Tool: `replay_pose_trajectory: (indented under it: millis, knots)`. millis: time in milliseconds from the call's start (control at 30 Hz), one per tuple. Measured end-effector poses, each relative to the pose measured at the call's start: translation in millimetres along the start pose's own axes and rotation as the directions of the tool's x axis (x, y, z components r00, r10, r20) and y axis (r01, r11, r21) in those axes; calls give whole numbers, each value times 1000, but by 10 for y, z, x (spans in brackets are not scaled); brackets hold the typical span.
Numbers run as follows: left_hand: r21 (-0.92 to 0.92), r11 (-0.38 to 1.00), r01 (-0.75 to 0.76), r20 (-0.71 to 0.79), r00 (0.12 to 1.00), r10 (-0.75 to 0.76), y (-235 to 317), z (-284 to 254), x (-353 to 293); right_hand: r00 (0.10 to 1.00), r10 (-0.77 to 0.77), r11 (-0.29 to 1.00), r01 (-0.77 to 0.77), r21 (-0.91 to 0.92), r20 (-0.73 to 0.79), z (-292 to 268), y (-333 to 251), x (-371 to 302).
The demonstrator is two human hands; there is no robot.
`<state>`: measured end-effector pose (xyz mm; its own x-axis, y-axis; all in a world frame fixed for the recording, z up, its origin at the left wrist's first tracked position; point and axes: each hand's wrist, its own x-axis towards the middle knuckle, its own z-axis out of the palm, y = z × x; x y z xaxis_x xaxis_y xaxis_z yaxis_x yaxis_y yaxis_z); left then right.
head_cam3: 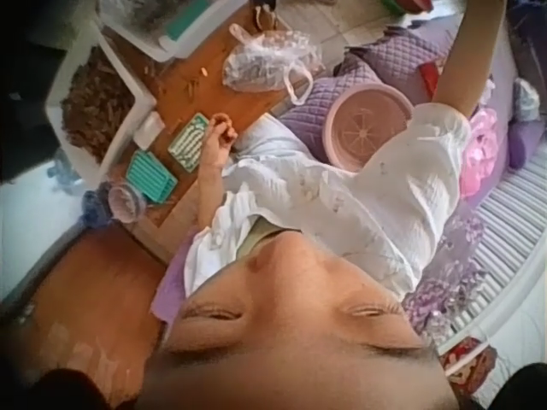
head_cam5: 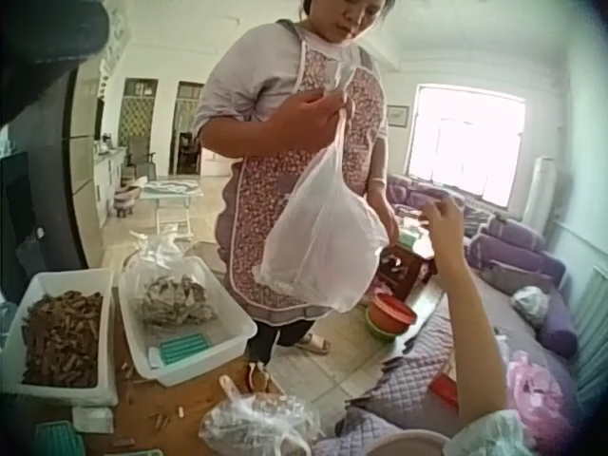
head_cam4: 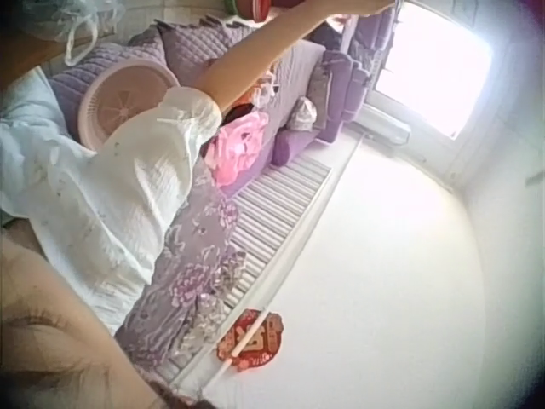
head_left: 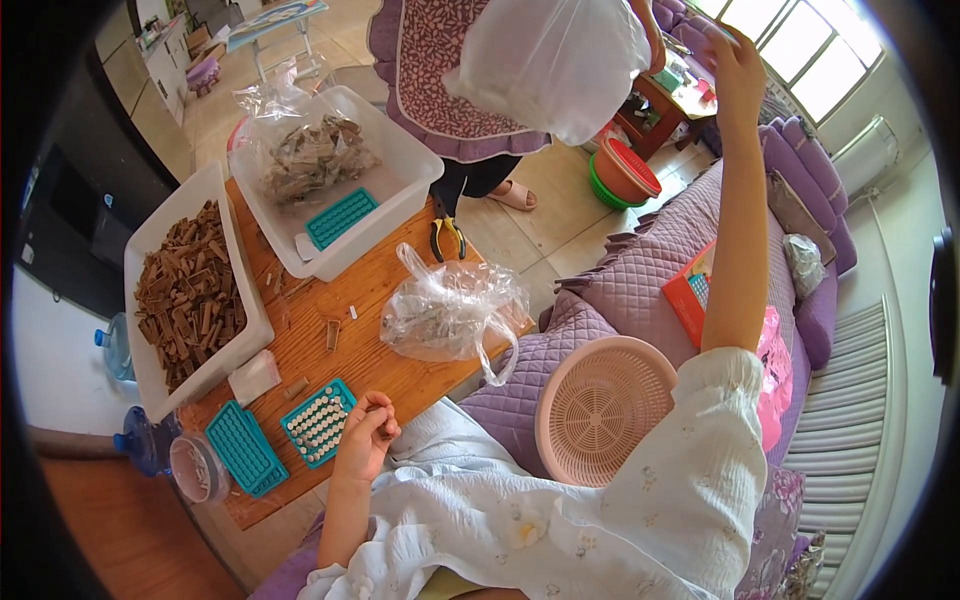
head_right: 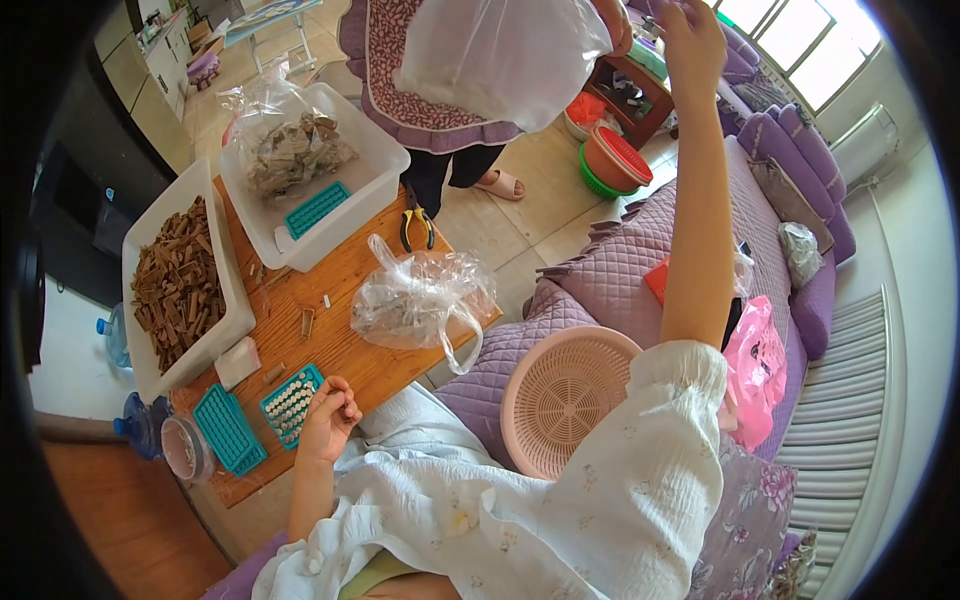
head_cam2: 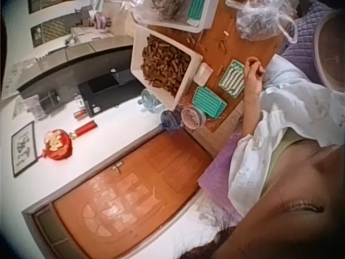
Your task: The person assembles small metal parts into a plastic tray by hand, taking the parts from containers and plastic bags.
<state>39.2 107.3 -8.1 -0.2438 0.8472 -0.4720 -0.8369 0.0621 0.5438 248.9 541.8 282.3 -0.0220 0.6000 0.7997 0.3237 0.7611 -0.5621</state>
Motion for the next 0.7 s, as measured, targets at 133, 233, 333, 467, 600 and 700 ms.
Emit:
replay_pose_trajectory:
  millis: [133,233,333,467,600,700]
  knots:
    - [169,984,-60,25,998,57,56,73,126,994,13,771,-80,-632,-111,13,1032,-634]
    - [692,664,-284,167,957,236,30,166,461,717,643,694,-397,-600,269,-142,2178,-1122]
    - [918,218,-331,220,883,415,131,208,677,-186,913,263,-414,-871,363,147,1945,-1511]
    - [961,19,-275,241,871,428,106,485,936,-224,918,215,-416,-884,328,28,2163,-1439]
    - [935,-177,-306,354,800,484,-2,596,1225,-89,953,238,-361,-901,288,166,2074,-1405]
    - [905,-332,-266,407,770,492,-118,788,1405,28,841,496,362,-789,541,261,2083,-1436]
